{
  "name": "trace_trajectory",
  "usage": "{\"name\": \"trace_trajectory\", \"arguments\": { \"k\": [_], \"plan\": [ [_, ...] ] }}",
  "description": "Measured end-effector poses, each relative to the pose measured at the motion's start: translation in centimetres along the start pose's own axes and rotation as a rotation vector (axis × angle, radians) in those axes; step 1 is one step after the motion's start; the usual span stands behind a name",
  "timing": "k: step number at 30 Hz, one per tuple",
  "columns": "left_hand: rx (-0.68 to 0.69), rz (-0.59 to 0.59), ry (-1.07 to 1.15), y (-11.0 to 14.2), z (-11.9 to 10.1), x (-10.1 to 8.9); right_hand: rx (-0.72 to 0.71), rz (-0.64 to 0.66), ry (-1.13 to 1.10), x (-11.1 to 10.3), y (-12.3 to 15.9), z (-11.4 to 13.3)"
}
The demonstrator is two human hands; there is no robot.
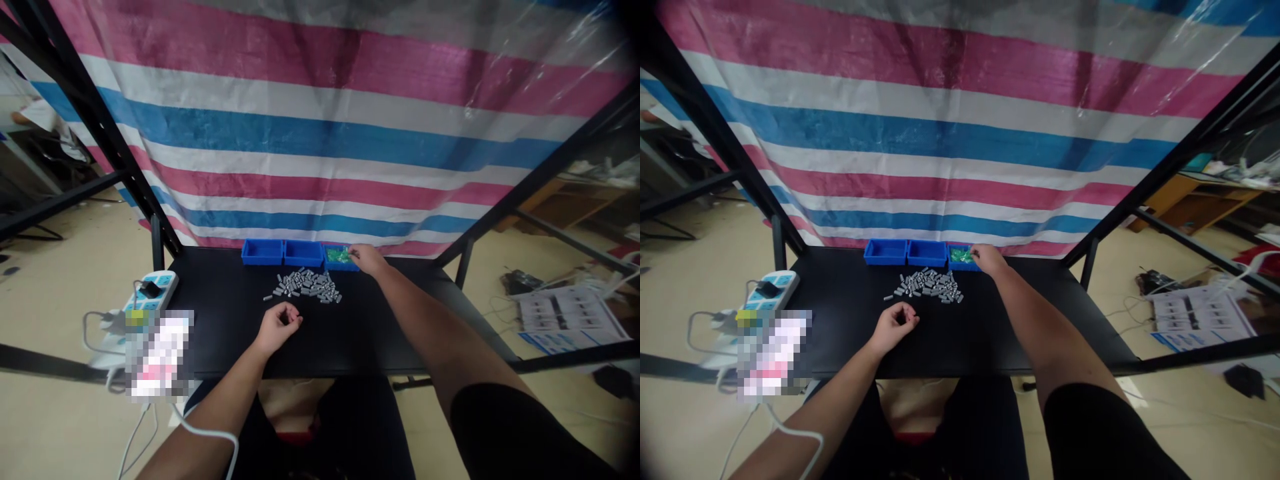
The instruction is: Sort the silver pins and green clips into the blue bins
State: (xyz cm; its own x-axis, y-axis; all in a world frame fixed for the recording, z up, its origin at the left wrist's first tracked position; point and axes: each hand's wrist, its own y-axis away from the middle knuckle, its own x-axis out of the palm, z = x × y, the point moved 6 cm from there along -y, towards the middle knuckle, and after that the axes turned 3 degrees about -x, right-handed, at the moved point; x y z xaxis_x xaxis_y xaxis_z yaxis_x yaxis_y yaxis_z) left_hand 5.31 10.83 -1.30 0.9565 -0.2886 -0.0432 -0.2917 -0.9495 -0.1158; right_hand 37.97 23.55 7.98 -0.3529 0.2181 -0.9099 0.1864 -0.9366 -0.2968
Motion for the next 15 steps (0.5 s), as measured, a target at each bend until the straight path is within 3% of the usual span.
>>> {"name": "trace_trajectory", "arguments": {
  "k": [8,15],
  "plan": [
    [-0.001,-0.01,-0.028,0.0,-0.2,-0.1,0.015,0.073,0.248,0.0,-0.5,0.7],
    [0.011,-0.012,-0.033,-0.1,0.0,0.0,-0.057,0.155,0.248,1.3,-0.8,1.3]
  ]
}}
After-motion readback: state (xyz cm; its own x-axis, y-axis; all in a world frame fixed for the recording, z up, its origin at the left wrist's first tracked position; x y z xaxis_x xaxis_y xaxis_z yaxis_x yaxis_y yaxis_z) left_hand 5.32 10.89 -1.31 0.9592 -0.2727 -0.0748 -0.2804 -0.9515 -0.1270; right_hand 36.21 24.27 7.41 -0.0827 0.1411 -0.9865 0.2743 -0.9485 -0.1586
